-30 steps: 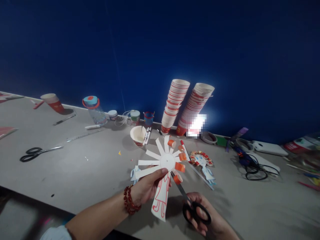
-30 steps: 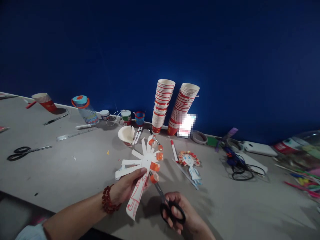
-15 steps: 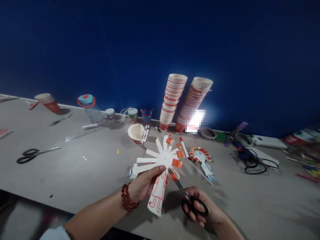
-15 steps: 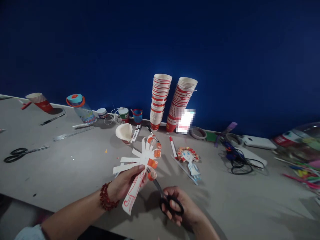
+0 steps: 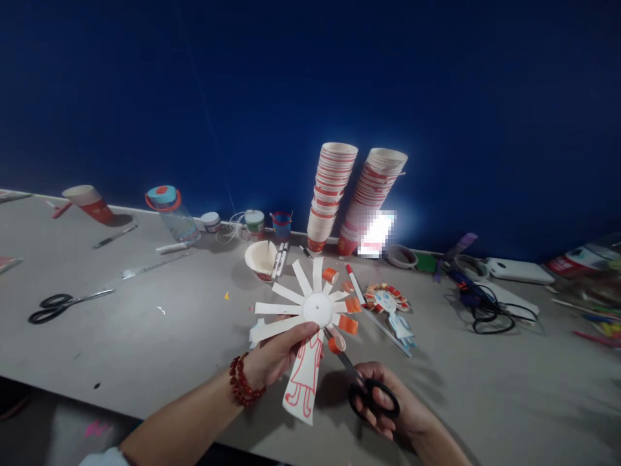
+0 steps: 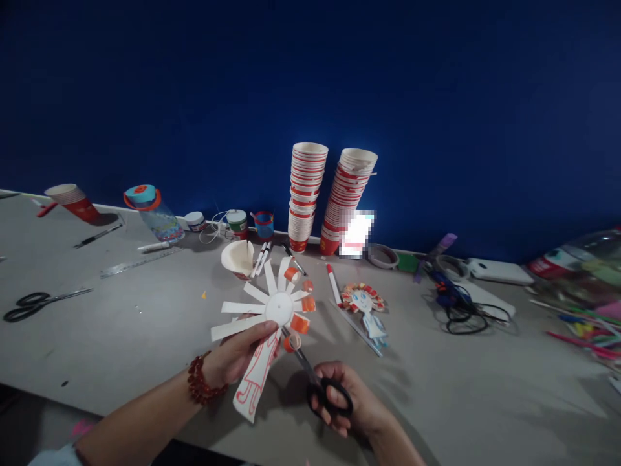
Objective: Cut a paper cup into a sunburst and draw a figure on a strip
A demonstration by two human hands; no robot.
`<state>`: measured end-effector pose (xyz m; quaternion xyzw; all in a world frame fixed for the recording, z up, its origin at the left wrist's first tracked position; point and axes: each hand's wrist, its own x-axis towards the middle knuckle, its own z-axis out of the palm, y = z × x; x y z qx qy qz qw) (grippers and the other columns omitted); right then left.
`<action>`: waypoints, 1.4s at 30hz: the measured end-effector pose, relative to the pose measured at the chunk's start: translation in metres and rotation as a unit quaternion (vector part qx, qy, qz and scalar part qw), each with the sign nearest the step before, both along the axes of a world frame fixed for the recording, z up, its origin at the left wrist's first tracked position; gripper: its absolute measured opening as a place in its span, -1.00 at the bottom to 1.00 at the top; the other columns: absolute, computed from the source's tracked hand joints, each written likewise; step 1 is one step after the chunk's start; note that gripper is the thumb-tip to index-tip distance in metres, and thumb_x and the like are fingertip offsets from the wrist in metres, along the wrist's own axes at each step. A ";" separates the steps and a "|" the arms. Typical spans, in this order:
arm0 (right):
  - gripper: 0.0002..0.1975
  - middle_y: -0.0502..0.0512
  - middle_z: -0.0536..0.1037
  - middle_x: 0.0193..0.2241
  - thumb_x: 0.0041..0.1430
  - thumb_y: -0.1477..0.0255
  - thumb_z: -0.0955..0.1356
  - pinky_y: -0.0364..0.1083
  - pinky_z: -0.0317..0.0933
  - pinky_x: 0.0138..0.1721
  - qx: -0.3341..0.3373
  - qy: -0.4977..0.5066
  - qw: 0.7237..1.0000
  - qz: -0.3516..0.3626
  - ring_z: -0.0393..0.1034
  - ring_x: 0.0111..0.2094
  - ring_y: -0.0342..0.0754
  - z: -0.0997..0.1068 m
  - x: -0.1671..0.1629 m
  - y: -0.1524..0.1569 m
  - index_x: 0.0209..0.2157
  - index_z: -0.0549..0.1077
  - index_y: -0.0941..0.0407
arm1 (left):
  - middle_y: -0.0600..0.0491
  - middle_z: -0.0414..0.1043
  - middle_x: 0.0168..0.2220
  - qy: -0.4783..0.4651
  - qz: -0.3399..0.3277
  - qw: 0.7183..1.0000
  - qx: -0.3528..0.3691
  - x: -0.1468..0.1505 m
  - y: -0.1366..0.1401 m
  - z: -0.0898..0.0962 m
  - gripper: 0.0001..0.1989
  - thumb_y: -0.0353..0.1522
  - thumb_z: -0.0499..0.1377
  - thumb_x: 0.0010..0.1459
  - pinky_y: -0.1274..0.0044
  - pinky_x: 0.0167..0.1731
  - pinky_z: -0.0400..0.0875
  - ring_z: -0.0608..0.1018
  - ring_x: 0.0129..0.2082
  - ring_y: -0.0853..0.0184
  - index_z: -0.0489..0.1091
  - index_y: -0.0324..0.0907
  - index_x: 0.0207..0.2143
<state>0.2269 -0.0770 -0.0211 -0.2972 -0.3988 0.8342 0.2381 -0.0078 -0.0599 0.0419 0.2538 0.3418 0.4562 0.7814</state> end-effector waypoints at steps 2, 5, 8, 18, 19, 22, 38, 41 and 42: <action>-0.36 -0.06 0.43 -0.69 -0.21 -0.11 0.50 -0.34 -0.13 -0.84 0.000 0.008 1.000 0.004 -0.05 -0.84 -0.40 0.000 0.000 0.000 -0.47 0.38 0.22 | -0.01 0.48 -0.48 0.010 0.005 1.000 0.009 0.000 -0.001 0.001 -0.60 -0.16 0.43 -0.10 0.57 -0.53 0.29 0.42 -0.57 0.44 0.53 -0.33 -0.36; -0.35 -0.06 0.42 -0.70 -0.21 -0.12 0.50 -0.34 -0.12 -0.85 0.000 0.009 1.000 0.006 -0.06 -0.84 -0.40 0.000 0.000 -0.001 -0.48 0.38 0.23 | -0.02 0.50 -0.45 0.013 0.002 1.000 0.028 -0.001 -0.001 0.001 -0.59 -0.17 0.41 -0.06 0.58 -0.55 0.29 0.44 -0.56 0.43 0.52 -0.32 -0.27; -0.33 -0.08 0.41 -0.68 -0.23 -0.14 0.50 -0.34 -0.11 -0.85 -0.004 -0.001 1.000 -0.003 -0.09 -0.83 -0.42 0.000 -0.001 -0.002 -0.46 0.37 0.21 | -0.03 0.51 -0.43 0.015 0.003 0.999 0.045 -0.001 -0.002 0.003 -0.59 -0.18 0.39 -0.04 0.59 -0.57 0.27 0.45 -0.57 0.42 0.51 -0.31 -0.23; -0.35 -0.10 0.35 -0.70 -0.16 -0.14 0.48 -0.35 -0.18 -0.83 0.038 -0.013 0.999 0.034 0.02 -0.81 -0.38 0.002 0.001 0.000 -0.47 0.31 0.18 | 0.05 0.45 -0.52 0.022 0.024 0.998 0.048 -0.003 -0.002 0.000 -0.76 -0.26 0.38 0.00 0.57 -0.54 0.32 0.45 -0.58 0.41 0.52 -0.22 -0.33; -0.35 -0.10 0.35 -0.70 -0.16 -0.14 0.47 -0.35 -0.17 -0.83 0.042 -0.017 0.998 0.034 0.02 -0.80 -0.38 0.002 0.001 0.000 -0.46 0.31 0.18 | 0.06 0.45 -0.52 0.023 0.028 0.998 0.043 -0.003 -0.002 0.001 -0.76 -0.26 0.39 -0.01 0.58 -0.54 0.32 0.44 -0.58 0.42 0.53 -0.22 -0.33; -0.36 -0.13 0.31 -0.69 -0.15 -0.14 0.47 -0.34 -0.13 -0.81 0.059 -0.029 0.997 0.033 0.01 -0.78 -0.37 0.003 0.003 0.000 -0.45 0.29 0.17 | 0.05 0.47 -0.51 0.020 0.035 0.999 0.032 -0.002 -0.001 0.002 -0.74 -0.26 0.43 -0.07 0.58 -0.52 0.34 0.44 -0.57 0.42 0.53 -0.24 -0.38; -0.33 -0.12 0.32 -0.70 -0.19 -0.17 0.46 -0.33 -0.12 -0.80 0.056 -0.024 0.998 0.022 0.02 -0.79 -0.35 0.001 -0.003 -0.004 -0.45 0.31 0.17 | 0.00 0.52 -0.37 0.005 0.034 0.998 0.047 -0.001 -0.001 -0.005 -0.74 -0.28 0.41 -0.02 0.56 -0.38 0.38 0.50 -0.45 0.39 0.52 -0.26 -0.32; -0.35 -0.13 0.30 -0.70 -0.15 -0.16 0.46 -0.33 -0.15 -0.80 0.059 -0.018 0.998 0.024 0.00 -0.79 -0.36 0.001 -0.003 -0.004 -0.45 0.29 0.17 | 0.01 0.51 -0.44 0.021 0.030 0.999 0.035 -0.002 -0.002 -0.003 -0.72 -0.26 0.41 -0.03 0.56 -0.41 0.37 0.49 -0.48 0.39 0.53 -0.26 -0.34; -0.35 -0.14 0.29 -0.70 -0.14 -0.16 0.45 -0.33 -0.16 -0.80 0.063 -0.018 0.998 0.026 -0.02 -0.79 -0.37 0.001 -0.003 -0.004 -0.45 0.29 0.16 | 0.01 0.51 -0.46 0.022 0.027 0.999 0.032 -0.002 -0.002 -0.002 -0.71 -0.24 0.41 -0.05 0.56 -0.41 0.37 0.49 -0.49 0.38 0.53 -0.27 -0.36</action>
